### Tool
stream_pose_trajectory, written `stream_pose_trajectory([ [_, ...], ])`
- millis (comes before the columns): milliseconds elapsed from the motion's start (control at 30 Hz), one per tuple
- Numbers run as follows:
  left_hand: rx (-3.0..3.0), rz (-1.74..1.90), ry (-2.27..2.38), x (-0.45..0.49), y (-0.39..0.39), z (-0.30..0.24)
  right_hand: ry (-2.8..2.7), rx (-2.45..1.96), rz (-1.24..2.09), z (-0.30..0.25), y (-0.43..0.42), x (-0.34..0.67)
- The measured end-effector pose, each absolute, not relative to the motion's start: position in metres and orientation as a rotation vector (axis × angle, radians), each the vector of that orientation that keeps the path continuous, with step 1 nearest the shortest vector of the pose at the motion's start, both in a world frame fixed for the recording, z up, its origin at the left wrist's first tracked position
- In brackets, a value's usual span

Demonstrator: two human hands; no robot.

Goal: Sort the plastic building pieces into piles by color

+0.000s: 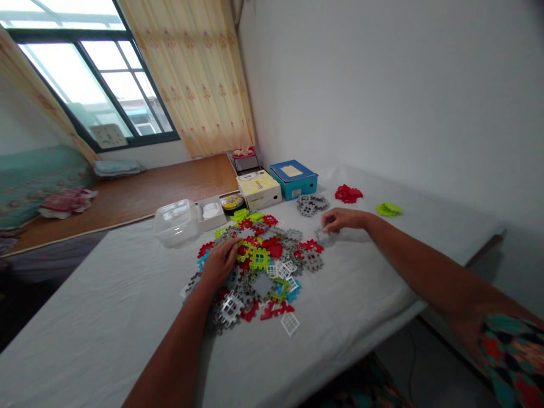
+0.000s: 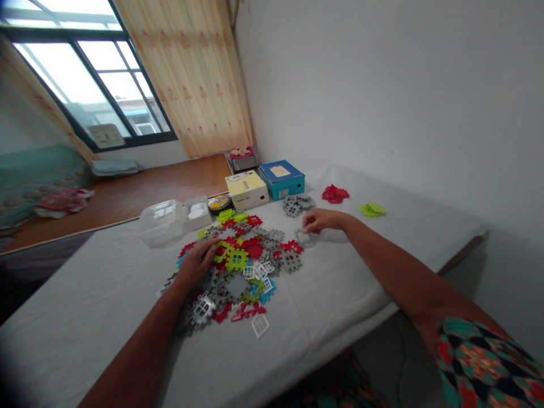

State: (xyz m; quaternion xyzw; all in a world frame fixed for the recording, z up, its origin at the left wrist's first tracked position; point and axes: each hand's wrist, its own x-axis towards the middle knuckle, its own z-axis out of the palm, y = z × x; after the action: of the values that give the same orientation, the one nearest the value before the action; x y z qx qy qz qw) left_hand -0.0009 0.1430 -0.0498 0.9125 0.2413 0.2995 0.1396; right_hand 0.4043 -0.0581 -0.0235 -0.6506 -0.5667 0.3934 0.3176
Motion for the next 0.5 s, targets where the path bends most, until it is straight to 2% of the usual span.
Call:
stream_pose_trajectory([
  [167,2.618,0.871,0.691,-0.001,0.141,-0.047,-0.715,-1.589,0.476,-0.031,-0.019,0.433],
  [500,2.608,0.855,0.695,-0.003,0.14,-0.047,-0.705,-1.672,0.11,-0.055,0.001,0.425],
])
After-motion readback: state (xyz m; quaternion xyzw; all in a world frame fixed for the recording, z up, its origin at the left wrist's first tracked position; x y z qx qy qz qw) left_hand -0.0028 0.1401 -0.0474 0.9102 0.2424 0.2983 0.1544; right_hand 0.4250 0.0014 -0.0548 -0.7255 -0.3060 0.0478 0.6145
